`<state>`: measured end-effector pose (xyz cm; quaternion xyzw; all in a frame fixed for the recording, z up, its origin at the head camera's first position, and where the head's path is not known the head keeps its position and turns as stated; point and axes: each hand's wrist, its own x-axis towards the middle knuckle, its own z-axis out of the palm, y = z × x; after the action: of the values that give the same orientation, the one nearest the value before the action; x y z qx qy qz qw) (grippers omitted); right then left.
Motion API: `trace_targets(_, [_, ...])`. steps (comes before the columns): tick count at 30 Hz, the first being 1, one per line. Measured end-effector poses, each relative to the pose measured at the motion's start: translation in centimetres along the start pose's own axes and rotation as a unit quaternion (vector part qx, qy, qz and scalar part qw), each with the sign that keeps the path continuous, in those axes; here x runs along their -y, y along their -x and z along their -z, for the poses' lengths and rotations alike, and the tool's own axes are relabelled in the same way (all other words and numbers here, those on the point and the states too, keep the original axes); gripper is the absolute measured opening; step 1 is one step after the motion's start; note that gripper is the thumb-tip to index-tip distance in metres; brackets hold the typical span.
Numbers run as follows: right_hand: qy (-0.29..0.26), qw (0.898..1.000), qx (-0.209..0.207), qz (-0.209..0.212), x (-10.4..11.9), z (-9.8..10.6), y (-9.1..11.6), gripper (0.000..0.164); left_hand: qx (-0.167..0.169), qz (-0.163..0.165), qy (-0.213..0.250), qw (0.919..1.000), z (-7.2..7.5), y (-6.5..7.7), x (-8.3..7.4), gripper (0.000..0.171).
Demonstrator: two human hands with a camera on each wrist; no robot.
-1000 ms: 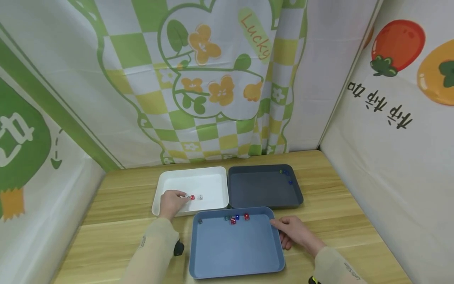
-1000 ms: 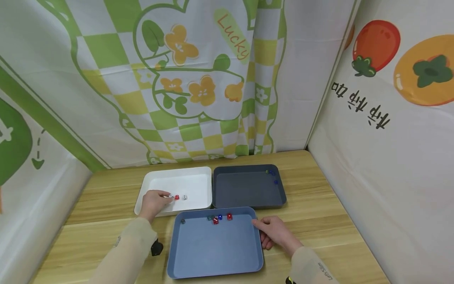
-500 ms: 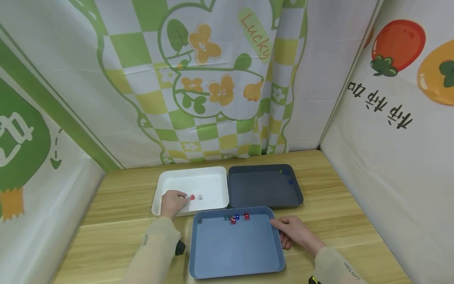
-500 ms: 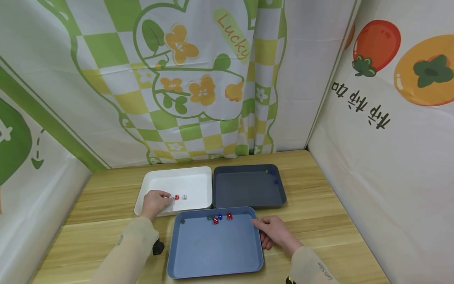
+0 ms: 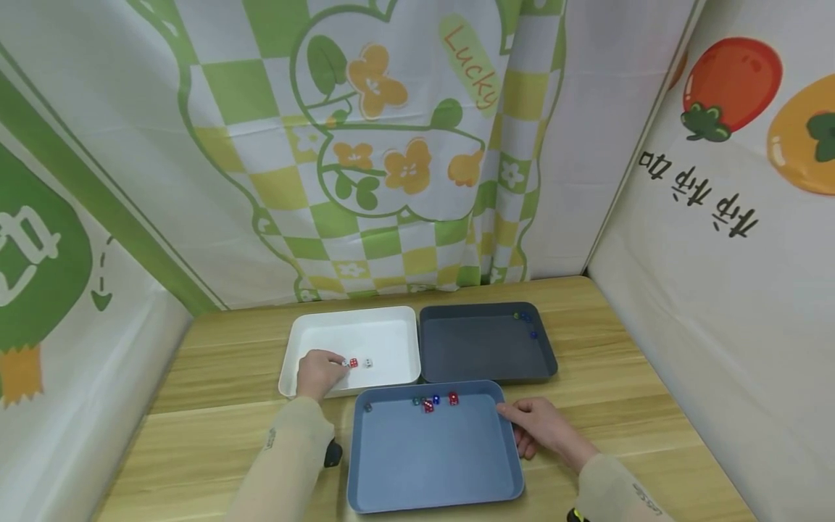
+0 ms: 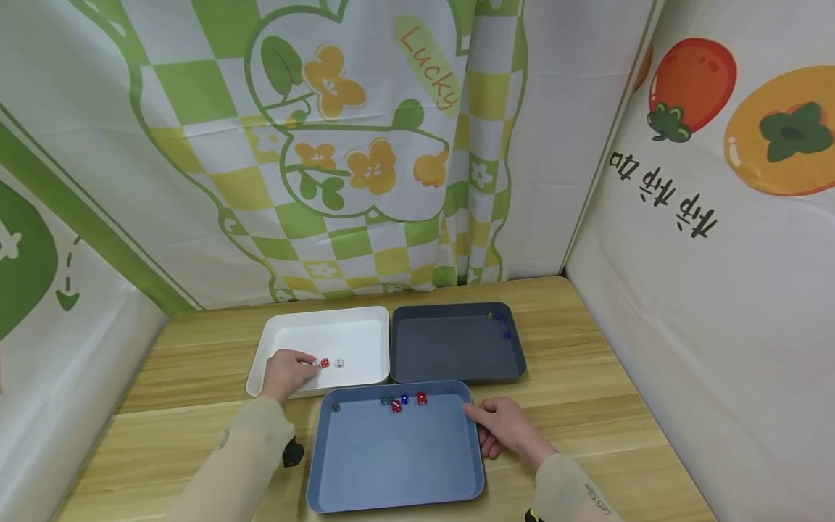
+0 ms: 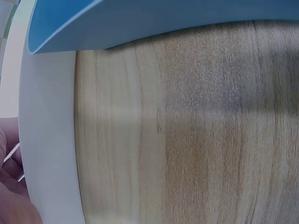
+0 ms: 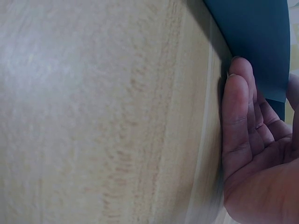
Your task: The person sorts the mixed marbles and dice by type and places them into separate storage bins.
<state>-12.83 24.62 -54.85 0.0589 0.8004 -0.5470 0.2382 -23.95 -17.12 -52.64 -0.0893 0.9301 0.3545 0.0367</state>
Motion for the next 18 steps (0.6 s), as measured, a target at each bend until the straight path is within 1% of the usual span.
trace_targets(7, [-0.001, 1.0, 0.001, 0.0, 0.1, -0.01, -0.09, 0.052, -0.002, 0.005, 0.002, 1.0, -0.25, -0.12, 0.05, 0.02])
trace_targets(18, [-0.001, 1.0, 0.0, 0.001, 0.23, -0.05, 0.02, 0.052, 0.001, 0.03, 0.001, 0.9996, -0.42, -0.26, 0.02, 0.021])
